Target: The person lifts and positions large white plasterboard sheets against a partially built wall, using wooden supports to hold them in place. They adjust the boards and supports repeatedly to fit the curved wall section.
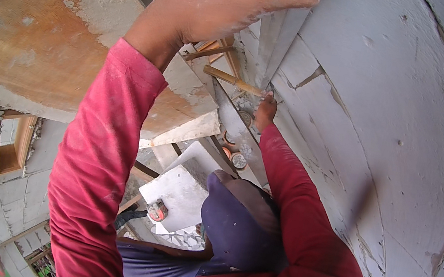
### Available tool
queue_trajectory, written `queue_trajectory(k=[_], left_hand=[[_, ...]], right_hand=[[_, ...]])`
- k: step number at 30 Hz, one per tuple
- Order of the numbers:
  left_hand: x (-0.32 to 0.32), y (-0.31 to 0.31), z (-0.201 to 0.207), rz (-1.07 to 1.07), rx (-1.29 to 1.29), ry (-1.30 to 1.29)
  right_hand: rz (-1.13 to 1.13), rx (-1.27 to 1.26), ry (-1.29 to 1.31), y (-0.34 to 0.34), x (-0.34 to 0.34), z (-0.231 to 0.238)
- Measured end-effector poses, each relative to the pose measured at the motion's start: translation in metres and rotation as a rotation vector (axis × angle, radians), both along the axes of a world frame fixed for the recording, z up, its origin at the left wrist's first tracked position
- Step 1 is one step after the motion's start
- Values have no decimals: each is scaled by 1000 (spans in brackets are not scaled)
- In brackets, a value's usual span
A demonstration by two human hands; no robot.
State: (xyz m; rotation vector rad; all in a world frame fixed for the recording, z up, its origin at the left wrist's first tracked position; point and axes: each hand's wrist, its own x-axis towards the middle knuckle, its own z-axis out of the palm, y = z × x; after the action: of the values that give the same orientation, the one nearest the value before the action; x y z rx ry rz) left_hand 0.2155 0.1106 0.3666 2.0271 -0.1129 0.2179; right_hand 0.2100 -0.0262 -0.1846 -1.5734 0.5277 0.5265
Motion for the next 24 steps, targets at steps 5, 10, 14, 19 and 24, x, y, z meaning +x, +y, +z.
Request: queue_trajectory(k=[5,10,14,19,24], left_hand=[[12,13,16,-424,-77,141],[0,10,1,-53,-43,25],[-10,4,4,-70,-42,11],[-17,-4,21,-54,39,18],[-23,-29,10,215,334,-121]], right_hand=[[-337,170,216,39,-14,30],[-295,267,183,32,-13,37],[-208,459,225,6,-17,43],[-444,796,398,4,-26,56],[-491,846,492,-20,-46,78]])
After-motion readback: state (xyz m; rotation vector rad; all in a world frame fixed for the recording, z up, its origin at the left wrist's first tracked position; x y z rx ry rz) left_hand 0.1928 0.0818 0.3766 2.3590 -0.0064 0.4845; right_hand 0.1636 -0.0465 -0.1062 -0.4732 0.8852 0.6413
